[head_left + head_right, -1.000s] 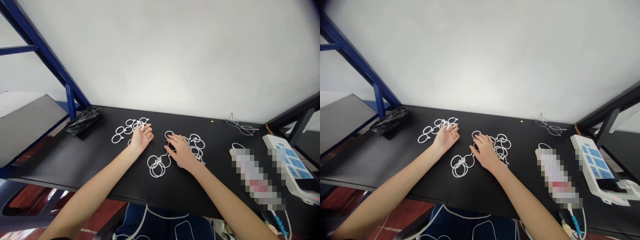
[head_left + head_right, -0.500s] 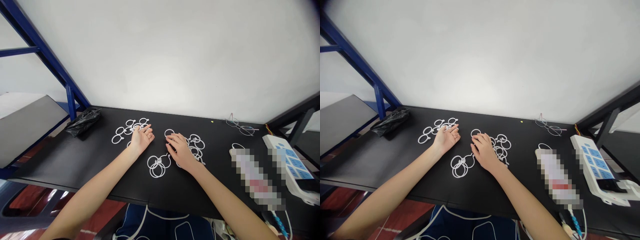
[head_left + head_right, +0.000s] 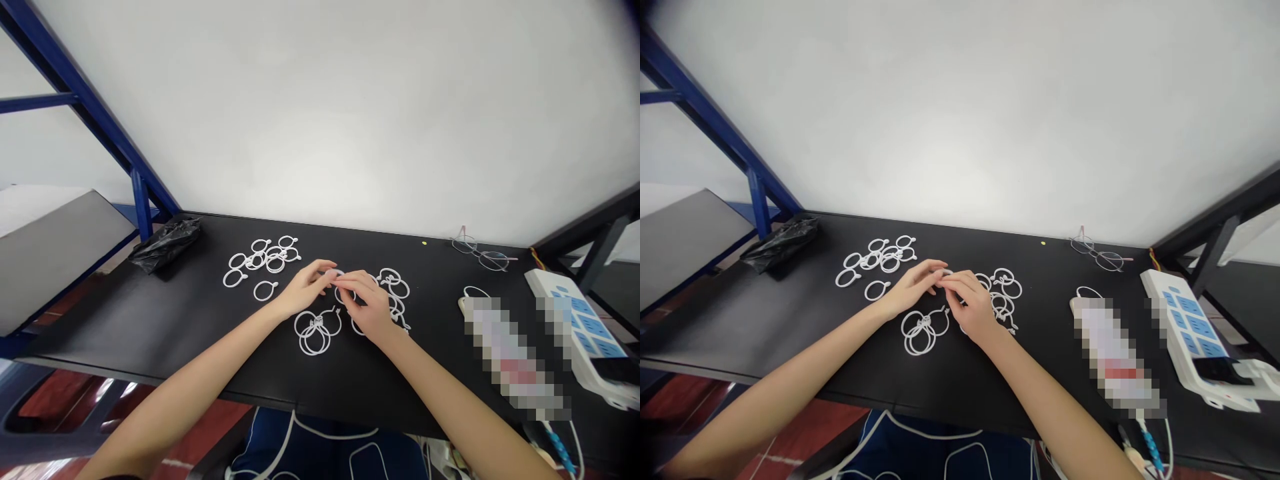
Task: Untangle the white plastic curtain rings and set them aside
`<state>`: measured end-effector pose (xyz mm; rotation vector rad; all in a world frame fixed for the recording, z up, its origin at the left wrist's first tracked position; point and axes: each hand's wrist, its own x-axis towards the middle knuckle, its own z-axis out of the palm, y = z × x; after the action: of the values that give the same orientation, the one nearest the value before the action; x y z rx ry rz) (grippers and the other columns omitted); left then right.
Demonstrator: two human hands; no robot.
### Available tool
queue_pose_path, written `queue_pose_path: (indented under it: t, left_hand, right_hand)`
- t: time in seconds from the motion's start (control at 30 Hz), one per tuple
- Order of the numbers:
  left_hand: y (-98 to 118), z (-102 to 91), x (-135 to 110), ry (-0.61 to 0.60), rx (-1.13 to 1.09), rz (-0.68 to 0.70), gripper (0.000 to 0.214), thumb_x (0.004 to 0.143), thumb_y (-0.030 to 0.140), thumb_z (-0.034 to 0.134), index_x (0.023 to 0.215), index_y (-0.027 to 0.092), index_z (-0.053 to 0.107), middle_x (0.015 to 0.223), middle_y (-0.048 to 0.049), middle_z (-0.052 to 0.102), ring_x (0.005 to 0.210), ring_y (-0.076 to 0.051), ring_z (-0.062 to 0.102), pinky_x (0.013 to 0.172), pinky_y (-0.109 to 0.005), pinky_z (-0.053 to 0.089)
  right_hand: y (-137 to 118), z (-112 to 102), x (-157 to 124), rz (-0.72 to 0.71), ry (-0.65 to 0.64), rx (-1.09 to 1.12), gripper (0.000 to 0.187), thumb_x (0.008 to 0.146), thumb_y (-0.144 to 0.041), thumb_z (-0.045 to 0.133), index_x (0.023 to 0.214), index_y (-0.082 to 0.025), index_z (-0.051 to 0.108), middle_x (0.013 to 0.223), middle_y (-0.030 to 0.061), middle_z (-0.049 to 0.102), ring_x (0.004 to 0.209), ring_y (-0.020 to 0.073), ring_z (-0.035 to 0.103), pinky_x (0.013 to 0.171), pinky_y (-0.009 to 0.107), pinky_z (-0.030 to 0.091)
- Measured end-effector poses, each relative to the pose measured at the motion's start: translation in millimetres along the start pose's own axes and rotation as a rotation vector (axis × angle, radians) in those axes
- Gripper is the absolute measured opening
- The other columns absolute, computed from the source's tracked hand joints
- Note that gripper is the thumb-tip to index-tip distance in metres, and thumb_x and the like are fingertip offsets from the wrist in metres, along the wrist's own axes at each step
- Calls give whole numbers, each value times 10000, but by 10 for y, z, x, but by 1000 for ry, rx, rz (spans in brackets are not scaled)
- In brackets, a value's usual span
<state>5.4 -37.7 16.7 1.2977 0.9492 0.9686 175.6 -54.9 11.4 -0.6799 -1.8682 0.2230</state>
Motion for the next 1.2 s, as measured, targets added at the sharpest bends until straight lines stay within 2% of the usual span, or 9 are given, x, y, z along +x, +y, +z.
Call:
queue_pose_path:
  t: [0.17, 0.27, 0.37, 0.53, 0.67, 0.77, 0.93, 1.07, 1.2]
  left_hand:
    - [14, 16, -43, -214, 99, 54, 417, 930, 526, 470, 984, 145, 631, 834, -34, 608, 752, -134, 586, 702, -259, 514]
    - [22, 14, -57, -338, 102, 37, 472, 944, 559, 415, 924, 133, 619, 826, -40, 611, 728, -134, 606, 710, -272, 525]
    - [32, 31, -68, -395, 86, 7, 523, 928, 603, 408, 875, 125, 615, 800, -50, 618, 656, -125, 599, 653, -274, 524]
    - [56, 21, -67, -334, 11, -12, 474, 896, 582, 500, 851, 132, 640, 752, -48, 607, 610, -125, 590, 604, -266, 509]
    - [34, -23, -34, -197, -79, -28, 404, 881, 520, 565, 846, 132, 674, 668, -13, 547, 575, -117, 563, 560, -242, 485]
    - [-2, -49, -1, -116, -130, -44, 392, 877, 507, 575, 849, 132, 687, 612, 18, 486, 519, -93, 514, 515, -218, 442]
    - [-2, -57, 14, -107, -131, -74, 382, 874, 507, 575, 894, 141, 680, 614, 24, 488, 512, -90, 510, 501, -215, 407]
    - [33, -25, -33, -124, -34, 38, 398, 896, 509, 537, 1045, 151, 628, 609, 27, 503, 523, -107, 506, 516, -228, 422]
    - [17, 11, -99, -114, 130, 165, 401, 946, 524, 433, 967, 160, 598, 571, 35, 478, 514, -102, 456, 521, -220, 393]
  right_hand:
    - [-37, -2, 2, 15, 18, 57, 200, 884, -83, 570, 937, -232, 693, 838, 49, 738, 796, 198, 690, 710, 370, 582]
    - [-33, 0, -8, 21, 37, 46, 193, 885, -92, 586, 936, -234, 705, 860, 52, 755, 776, 193, 701, 690, 358, 588]
    - [-23, 1, -27, 40, 60, 16, 203, 892, -109, 592, 976, -243, 719, 936, 55, 768, 801, 193, 715, 708, 354, 594]
    - [-38, -21, -33, 139, 30, -25, 231, 915, -157, 560, 1050, -253, 722, 970, 48, 765, 846, 199, 717, 748, 353, 589]
    - [-66, -45, -14, 204, 13, -37, 216, 926, -212, 544, 1060, -224, 714, 929, 64, 755, 807, 194, 704, 734, 344, 581]
    - [-70, -44, -15, 210, 8, -38, 186, 907, -243, 578, 1044, -223, 702, 897, 57, 747, 730, 179, 688, 690, 329, 579]
    - [-60, -27, -20, 171, 43, -44, 120, 890, -229, 612, 965, -221, 705, 841, 48, 740, 652, 166, 655, 637, 322, 562]
    - [-74, -36, -7, 176, 86, -27, 104, 892, -197, 607, 870, -210, 708, 734, 28, 712, 621, 155, 637, 602, 302, 538]
    - [-114, -22, -14, 335, 59, 108, 98, 883, -232, 624, 832, -208, 704, 732, 24, 706, 619, 153, 653, 594, 289, 553]
